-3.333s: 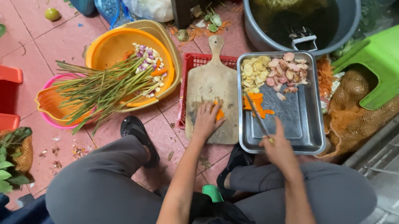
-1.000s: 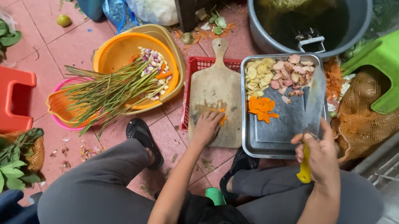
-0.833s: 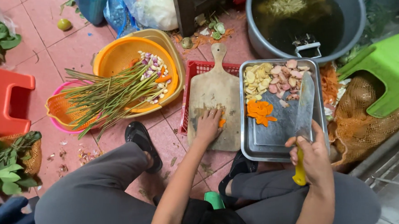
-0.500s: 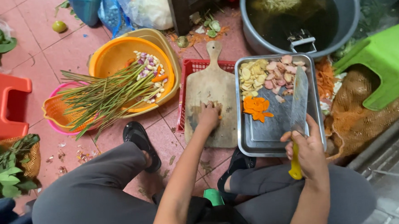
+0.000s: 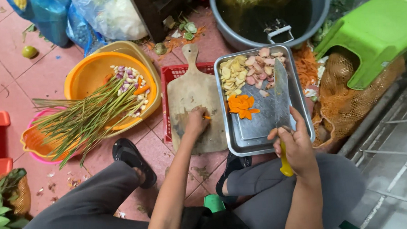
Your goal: Slicing carrots on a wooden cutting board.
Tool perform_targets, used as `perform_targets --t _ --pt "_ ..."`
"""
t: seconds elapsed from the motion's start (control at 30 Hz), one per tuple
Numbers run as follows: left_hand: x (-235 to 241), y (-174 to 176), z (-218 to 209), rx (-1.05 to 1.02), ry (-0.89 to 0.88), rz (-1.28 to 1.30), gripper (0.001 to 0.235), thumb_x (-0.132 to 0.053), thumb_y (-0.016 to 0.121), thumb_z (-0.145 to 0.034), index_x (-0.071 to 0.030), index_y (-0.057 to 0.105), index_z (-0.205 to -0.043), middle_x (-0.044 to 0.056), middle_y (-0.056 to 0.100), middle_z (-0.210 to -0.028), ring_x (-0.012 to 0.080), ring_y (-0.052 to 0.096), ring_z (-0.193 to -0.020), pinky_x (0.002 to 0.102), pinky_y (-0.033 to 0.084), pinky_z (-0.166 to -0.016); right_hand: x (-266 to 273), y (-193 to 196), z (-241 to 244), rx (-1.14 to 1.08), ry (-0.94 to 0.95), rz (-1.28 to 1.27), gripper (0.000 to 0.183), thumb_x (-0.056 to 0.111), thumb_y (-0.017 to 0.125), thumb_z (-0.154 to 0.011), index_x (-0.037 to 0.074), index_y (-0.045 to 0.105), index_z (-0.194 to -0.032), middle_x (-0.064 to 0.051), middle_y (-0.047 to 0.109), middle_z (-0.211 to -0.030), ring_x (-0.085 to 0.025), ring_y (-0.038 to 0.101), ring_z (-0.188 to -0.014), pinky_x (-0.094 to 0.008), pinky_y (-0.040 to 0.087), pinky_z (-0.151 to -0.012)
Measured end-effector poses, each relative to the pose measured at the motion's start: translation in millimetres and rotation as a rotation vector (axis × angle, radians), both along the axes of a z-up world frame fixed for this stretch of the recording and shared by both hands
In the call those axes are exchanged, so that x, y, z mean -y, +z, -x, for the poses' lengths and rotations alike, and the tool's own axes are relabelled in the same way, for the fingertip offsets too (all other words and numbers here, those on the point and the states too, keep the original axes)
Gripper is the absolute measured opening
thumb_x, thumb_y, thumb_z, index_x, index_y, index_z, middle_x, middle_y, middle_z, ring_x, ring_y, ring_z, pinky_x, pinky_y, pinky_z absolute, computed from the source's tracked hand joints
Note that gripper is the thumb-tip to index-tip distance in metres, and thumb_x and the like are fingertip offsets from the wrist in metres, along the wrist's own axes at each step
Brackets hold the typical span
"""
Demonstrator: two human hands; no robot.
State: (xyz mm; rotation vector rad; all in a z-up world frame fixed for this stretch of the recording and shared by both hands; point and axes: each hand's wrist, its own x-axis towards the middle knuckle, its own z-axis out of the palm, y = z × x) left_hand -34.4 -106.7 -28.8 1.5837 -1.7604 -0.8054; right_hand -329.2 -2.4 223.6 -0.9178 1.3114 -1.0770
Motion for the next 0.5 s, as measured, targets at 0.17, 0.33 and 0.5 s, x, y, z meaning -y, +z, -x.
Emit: perform_targets --t 0.17,0.33,0.5 --pt "44.8 3.9 76.6 -0.046 -0.102 0.107 0.021 -0.008 0.076 -0.071 -0.002 0.07 -0.09 0.022 0.069 -0.091 0.0418 0.066 -0.09 0.048 0.054 -0.08 -0.6 6.5 3.2 0.016 -0.018 0.027 0.066 0.008 0.046 -0.103 0.011 0.02 -0.163 -0.013 0.065 -0.09 -0.007 0.05 -0.056 -0.023 0.045 -0.051" --pt "56.7 41.7 92.1 -0.117 -0.228 -0.036 0.031 -0.017 0.079 -0.077 -0.006 0.071 -0.105 0.022 0.071 -0.093 0.0395 0.07 -0.087 0.046 0.055 -0.077 -3.5 2.7 12.9 0.042 -0.033 0.036 0.065 0.008 0.046 -0.103 0.012 0.019 -0.162 -0.013 0.065 -0.09 -0.007 0.051 -0.056 -0.022 0.045 -0.05" --pt "42.1 45.7 22.2 0.097 -0.11 -0.119 0.016 -0.019 0.074 -0.087 -0.005 0.072 -0.094 0.019 0.073 -0.093 0.0364 0.071 -0.084 0.044 0.056 -0.077 -3.2 12.7 1.0 -0.027 -0.035 0.022 0.065 0.015 0.044 -0.105 0.011 0.017 -0.163 -0.014 0.065 -0.088 -0.008 0.05 -0.053 -0.024 0.044 -0.048"
